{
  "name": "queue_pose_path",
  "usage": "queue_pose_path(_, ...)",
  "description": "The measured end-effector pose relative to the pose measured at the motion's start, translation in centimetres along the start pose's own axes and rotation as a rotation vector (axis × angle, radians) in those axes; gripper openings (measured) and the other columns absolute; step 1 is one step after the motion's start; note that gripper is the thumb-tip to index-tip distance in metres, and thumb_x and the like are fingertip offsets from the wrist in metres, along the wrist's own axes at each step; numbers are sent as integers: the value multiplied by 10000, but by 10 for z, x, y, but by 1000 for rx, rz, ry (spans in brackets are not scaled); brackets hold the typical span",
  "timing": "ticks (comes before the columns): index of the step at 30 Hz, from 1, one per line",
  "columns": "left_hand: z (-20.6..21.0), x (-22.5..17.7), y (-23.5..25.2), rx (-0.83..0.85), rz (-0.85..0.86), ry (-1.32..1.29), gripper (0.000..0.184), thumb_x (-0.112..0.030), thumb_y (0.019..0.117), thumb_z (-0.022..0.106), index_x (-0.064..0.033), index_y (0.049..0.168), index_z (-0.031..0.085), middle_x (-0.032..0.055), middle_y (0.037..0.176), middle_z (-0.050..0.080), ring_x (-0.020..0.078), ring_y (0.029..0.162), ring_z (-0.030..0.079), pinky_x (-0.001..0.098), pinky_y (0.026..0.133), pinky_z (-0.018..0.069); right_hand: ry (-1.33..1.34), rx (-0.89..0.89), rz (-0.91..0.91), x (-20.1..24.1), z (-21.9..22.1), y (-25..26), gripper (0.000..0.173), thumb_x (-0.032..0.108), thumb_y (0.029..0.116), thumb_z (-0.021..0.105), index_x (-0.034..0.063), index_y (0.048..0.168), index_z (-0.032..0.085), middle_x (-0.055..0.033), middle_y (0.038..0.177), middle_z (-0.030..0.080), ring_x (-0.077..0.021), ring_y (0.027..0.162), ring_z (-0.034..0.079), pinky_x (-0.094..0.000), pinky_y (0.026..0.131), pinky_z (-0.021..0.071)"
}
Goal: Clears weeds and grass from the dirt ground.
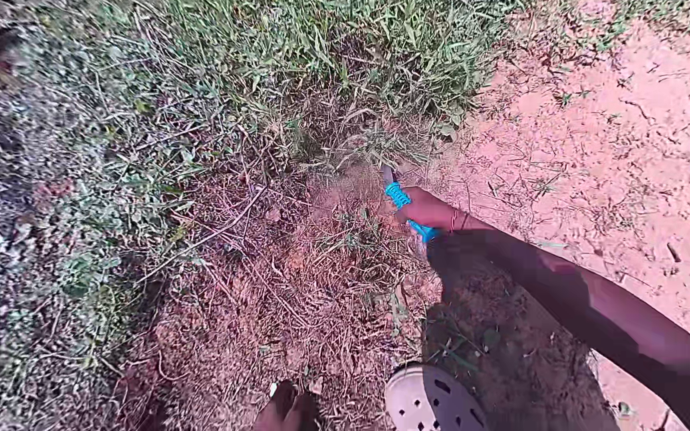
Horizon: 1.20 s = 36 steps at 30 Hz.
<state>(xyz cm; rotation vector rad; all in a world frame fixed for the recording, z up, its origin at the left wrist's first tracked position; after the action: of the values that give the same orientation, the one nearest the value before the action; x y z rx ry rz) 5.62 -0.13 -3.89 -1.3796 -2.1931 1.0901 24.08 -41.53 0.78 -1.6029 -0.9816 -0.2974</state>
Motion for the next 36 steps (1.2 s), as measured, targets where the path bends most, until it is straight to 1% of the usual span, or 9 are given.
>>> queue_pose_path(6,-9,-11,-9,-22,32,-113,388,-265,970,644,56,1180,699,310,1133,700,478,1141,652,680,1016,454,-288,-97,62,-41,43,-48,669,164,951,659,15,1524,348,-272,1215,618,-401,1100,642,-558,937,505)
queue_pose_path(8,-10,-10,-9,-17,29,-100,380,-269,970,640,51,1166,700,307,1113,701,478,1120,656,685,996,458,-404,-97,58,-73,62,-86,724,179,979,617,19,1585,254,-280,1200,635,-427,1075,659,-566,927,520)
queue_pose_path(11,-7,-11,-5,-19,23,-88,365,-236,981,645,53,1199,688,313,1131,697,479,1140,651,673,1006,454,-567,-348,-87,-121,70,-150,512,163,974,626,-28,1440,536,-290,1240,662,-454,1075,678,-584,914,532)
queue_pose_path(14,-6,-9,-5,-64,47,-106,366,-199,986,649,70,1233,673,327,1152,688,489,1156,642,677,1016,447,-729,-679,-376,-142,68,-192,457,31,726,752,-42,1176,710,-294,1047,707,-453,772,724,-563,597,576)
queue_pose_path(22,-5,-8,-6,-21,43,-63,375,-249,1023,617,53,1240,660,330,1159,679,495,1164,634,688,1012,440,-521,-766,-294,-110,22,-188,400,194,944,646,-62,1252,659,-293,1025,712,-493,889,704,-657,730,525)
queue_pose_path(29,-9,-9,-6,-35,81,-122,314,-221,1008,624,53,1150,683,305,1084,689,473,1092,650,692,966,450,-123,-705,-234,-123,37,-174,563,275,877,725,-47,1318,586,-202,1008,703,-285,843,685,-494,754,550)
queue_pose_path(32,-29,-13,-19,-410,218,-334,343,-179,994,620,120,1156,666,312,1021,705,432,981,697,633,912,511,216,-683,-91,-160,41,-187,581,201,823,767,-43,1308,561,-93,954,648,-115,739,612,-322,677,538)
queue_pose_path(34,-40,-16,-21,-653,312,-523,393,-170,1001,582,145,1235,596,304,1110,673,328,990,688,478,895,553,363,-736,-21,-189,39,-198,484,120,801,726,-24,1228,551,-12,812,619,-48,583,603,-247,532,547)
queue_pose_path(36,-47,-26,-9,-650,349,-620,548,-172,995,579,151,1423,465,359,1367,557,387,1254,587,472,1058,479,393,-783,87,-219,38,-206,557,95,838,676,-42,1350,504,-89,992,614,-86,746,611,-299,667,550)
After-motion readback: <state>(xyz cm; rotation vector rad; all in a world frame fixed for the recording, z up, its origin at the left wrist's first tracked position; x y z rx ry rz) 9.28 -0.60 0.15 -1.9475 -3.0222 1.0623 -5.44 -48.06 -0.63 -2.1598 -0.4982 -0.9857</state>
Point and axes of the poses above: each hand's wrist, its own y-axis towards the middle knuckle, its own z-axis out of the palm, x = y × z, the point moved 7 cm from there along y, towards the middle knuckle
